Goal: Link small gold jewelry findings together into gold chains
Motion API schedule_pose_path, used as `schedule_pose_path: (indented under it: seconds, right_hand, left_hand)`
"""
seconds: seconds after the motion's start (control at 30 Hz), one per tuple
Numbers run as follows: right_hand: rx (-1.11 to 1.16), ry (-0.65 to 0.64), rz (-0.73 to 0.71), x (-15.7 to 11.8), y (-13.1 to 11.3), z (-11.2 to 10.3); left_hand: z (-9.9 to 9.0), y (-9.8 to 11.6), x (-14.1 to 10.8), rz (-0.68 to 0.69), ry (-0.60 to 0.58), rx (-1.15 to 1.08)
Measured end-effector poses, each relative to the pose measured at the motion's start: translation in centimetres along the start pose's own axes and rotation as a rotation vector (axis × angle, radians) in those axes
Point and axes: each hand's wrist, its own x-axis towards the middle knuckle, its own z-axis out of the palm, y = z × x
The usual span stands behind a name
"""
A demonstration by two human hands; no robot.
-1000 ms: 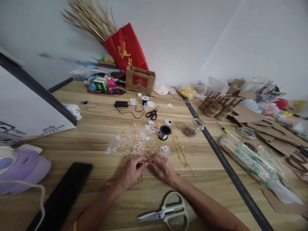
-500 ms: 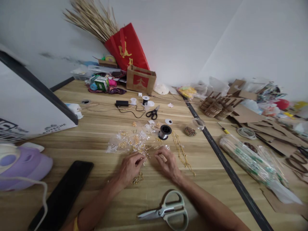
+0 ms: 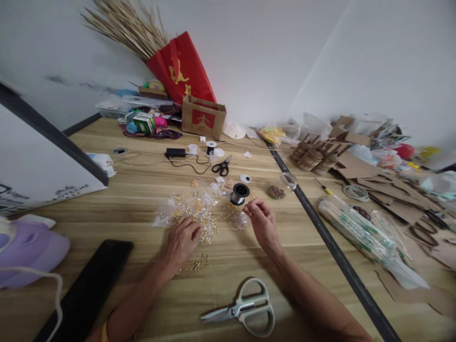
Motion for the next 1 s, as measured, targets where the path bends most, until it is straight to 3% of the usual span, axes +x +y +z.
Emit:
schedule_pose_path:
  seconds: [0.13, 0.4, 0.53, 0.67, 0.73, 0.8, 0.9, 1.0]
  right_hand:
    - [0.059, -0.016, 0.032, -0.1, 0.1, 0.2]
    - [-0.109, -0.1, 0.08, -1.7, 0.4, 1.4]
    - [-0.254, -0.158, -0.043, -3.0, 0.4, 2.4]
    - [-0.544, -0.233, -0.329, -3.8, 0.7, 2.7]
    - [-0.66, -0.307, -0.489, -4.1, 0.8, 2.6]
    - [-0.74, -0.397, -0.608, -4.4, 0.9, 2.5]
    - [-0.856, -0.502, -0.734, -4.7, 0.7, 2.5]
    - [-0.931, -0.57, -0.825, -5.0, 0.4, 2.7]
  left_hand:
    - [0.0, 0.0, 0.0, 0.011, -0.037, 0.072]
    - [0.4, 0.0, -0.1, 0.082, -0.014, 0.082]
    - [0.2, 0.5, -0.1, 0.106, 0.079, 0.024]
    - [-0.6, 2.0, -0.2, 0.079, 0.132, -0.172]
    - [-0.9, 2.9, -0.2, 0.021, 0.073, -0.346]
    - [-0.9, 3.5, -0.2, -0.131, -0.051, -0.562]
    - [-0.6, 3.9, -0.1, -0.359, -0.197, -0.889]
    - [-0.4, 3.7, 0.1, -0.474, -0.25, -1.088]
